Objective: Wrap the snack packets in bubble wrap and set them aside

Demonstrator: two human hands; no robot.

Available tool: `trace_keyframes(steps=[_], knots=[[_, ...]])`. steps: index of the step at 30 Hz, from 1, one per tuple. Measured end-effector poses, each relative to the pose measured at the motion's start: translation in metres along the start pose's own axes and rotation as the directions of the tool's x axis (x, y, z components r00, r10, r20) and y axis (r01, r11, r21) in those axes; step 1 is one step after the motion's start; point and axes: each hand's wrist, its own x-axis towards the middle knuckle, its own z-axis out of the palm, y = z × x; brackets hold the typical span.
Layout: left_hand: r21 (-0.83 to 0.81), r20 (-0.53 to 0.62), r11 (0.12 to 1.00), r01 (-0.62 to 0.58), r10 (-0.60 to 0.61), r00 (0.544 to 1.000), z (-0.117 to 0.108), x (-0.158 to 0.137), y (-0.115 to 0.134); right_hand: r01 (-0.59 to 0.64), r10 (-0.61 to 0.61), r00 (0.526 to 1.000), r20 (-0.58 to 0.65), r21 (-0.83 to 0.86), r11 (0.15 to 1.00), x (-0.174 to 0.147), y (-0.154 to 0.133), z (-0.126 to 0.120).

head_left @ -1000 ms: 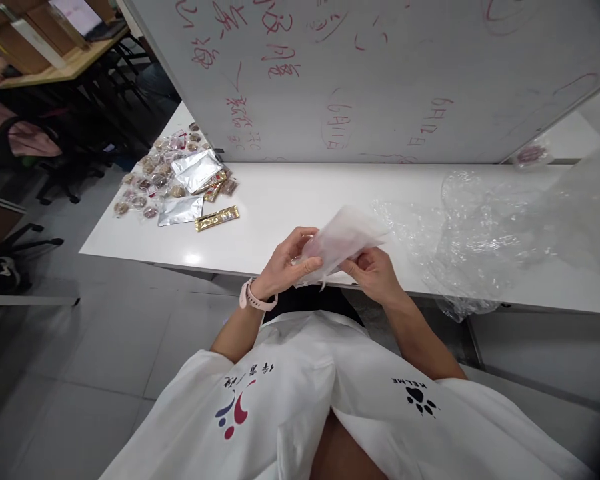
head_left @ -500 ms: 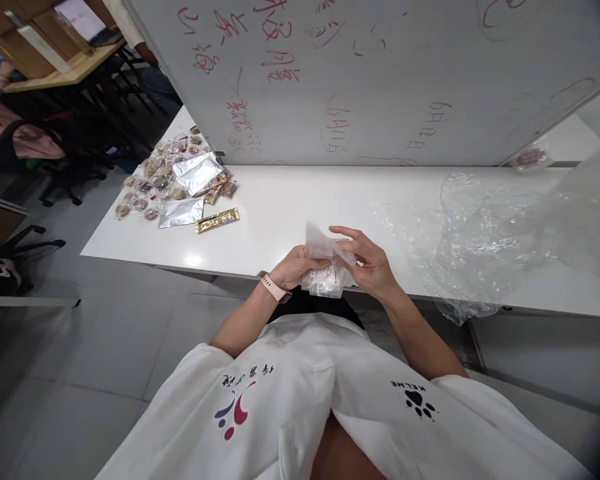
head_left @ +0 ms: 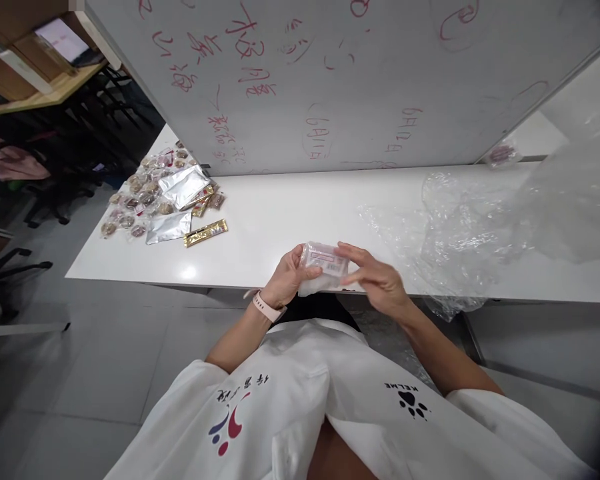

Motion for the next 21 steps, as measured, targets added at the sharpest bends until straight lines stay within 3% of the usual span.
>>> trace_keyframes(steps=[3,5,9,12,14,17,18,19,20,21], knots=[[0.113,0.004,0.983,-0.147,0.148,0.989,0.011,0.004,-0.003,-0.273,0.308,0.946,-0.104,0.256,0.927,-0.005,-0.004,-0.008],[0.202,0.037,0.960,-0.192,0.189,0.981,0.021,0.009,-0.004,-0.378,0.424,0.900,-0.099,0.307,0.873,-0.009,-0.004,-0.008],[0.404,0.045,0.881,-0.245,0.248,0.968,0.044,0.022,-0.009,-0.390,0.447,0.860,-0.245,0.250,0.886,-0.018,-0.001,-0.008],[0.580,0.039,0.769,-0.270,0.304,0.952,0.052,0.030,-0.014,-0.369,0.395,0.823,-0.409,0.146,0.918,-0.016,0.008,-0.037],[0.722,0.027,0.630,-0.285,0.386,0.922,0.043,0.033,-0.017,-0.376,0.345,0.712,-0.612,0.083,0.923,-0.007,0.020,-0.082],[0.918,-0.016,0.335,-0.213,0.568,0.823,0.008,0.031,-0.027,-0.356,0.196,0.430,-0.881,0.034,0.934,0.019,0.048,-0.188],[0.955,-0.021,0.246,-0.164,0.609,0.793,-0.006,0.029,-0.032,-0.358,0.159,0.347,-0.924,0.026,0.933,0.030,0.060,-0.227],[0.978,-0.019,0.174,-0.119,0.636,0.772,-0.021,0.027,-0.038,-0.418,0.134,0.232,-0.963,0.026,0.908,0.041,0.072,-0.264],[0.990,-0.023,0.119,-0.071,0.647,0.762,-0.034,0.025,-0.044,-0.507,0.127,0.183,-0.975,0.016,0.862,0.051,0.086,-0.298],[0.996,-0.037,0.082,-0.021,0.650,0.759,-0.046,0.023,-0.049,-0.538,0.121,0.177,-0.977,0.007,0.843,0.061,0.099,-0.328]])
